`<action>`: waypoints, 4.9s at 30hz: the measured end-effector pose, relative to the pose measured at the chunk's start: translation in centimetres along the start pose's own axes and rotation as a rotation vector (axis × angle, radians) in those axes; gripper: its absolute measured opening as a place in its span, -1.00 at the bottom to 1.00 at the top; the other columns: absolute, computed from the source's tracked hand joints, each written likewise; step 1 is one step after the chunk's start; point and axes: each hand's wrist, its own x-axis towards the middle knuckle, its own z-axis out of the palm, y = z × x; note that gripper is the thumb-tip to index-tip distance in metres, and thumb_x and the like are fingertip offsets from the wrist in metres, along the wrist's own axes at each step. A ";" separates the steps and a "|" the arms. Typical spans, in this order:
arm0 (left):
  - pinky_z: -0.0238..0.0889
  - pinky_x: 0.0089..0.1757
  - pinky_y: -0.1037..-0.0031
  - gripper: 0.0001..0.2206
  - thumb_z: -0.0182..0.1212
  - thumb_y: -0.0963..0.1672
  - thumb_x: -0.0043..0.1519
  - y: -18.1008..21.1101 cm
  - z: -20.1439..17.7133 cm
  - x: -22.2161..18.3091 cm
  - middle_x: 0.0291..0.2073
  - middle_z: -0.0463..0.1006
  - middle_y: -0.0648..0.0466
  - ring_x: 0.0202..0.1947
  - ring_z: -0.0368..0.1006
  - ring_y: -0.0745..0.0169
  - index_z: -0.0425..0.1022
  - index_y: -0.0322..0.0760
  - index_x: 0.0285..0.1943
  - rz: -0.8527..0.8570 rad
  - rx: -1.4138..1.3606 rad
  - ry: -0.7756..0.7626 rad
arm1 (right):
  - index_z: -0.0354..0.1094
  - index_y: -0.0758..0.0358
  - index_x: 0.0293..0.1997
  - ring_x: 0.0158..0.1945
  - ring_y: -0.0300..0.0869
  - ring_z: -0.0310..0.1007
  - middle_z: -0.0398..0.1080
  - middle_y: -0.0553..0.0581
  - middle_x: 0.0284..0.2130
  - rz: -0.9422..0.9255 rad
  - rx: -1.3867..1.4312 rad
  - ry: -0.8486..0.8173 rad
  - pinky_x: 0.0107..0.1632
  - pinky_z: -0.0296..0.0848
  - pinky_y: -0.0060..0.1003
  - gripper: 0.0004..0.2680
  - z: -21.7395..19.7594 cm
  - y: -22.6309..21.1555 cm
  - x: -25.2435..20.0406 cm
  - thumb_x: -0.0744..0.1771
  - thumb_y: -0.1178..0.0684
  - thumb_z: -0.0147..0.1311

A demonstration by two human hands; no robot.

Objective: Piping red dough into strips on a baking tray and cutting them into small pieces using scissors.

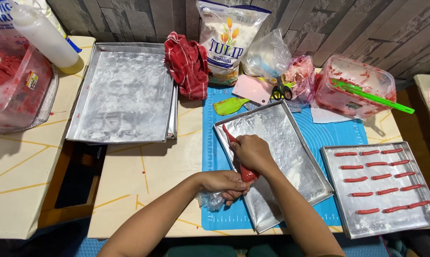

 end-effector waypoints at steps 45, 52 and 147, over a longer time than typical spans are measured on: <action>0.52 -0.36 0.47 -0.78 0.11 -0.18 0.44 1.7 1.2 -0.7 -0.30 0.51 -0.08 -0.59 0.40 0.41 0.17 -0.38 0.13 0.102 -0.078 -0.059 | 0.28 0.12 -0.38 -0.52 -0.32 0.19 0.28 -0.07 -0.55 -0.230 0.762 -0.029 -0.40 0.19 -0.40 -0.80 0.1 6.3 0.9 0.43 -0.03 -0.04; 0.62 -0.38 0.22 -0.51 0.25 -0.11 0.27 3.0 1.6 -1.3 -0.03 0.52 -0.23 -0.56 0.46 0.21 0.17 -0.23 0.35 0.347 -0.213 0.229 | 0.45 0.32 -0.20 -0.58 0.00 0.58 0.45 0.29 -0.61 -0.252 1.295 0.067 -0.59 0.55 -0.11 -0.71 2.2 5.9 1.5 0.44 -0.12 -0.09; 0.41 -0.56 0.35 -0.55 0.25 -0.19 0.24 2.2 -3.7 -4.2 -0.11 0.53 -0.53 -0.60 0.51 -0.12 0.34 -0.55 0.29 0.327 -0.340 0.115 | 0.66 -0.08 -0.11 -0.27 -0.25 0.10 0.71 -0.25 -0.35 -0.384 0.275 -0.015 -0.09 0.11 -0.31 -0.69 -6.2 11.6 -5.4 0.11 -0.05 0.53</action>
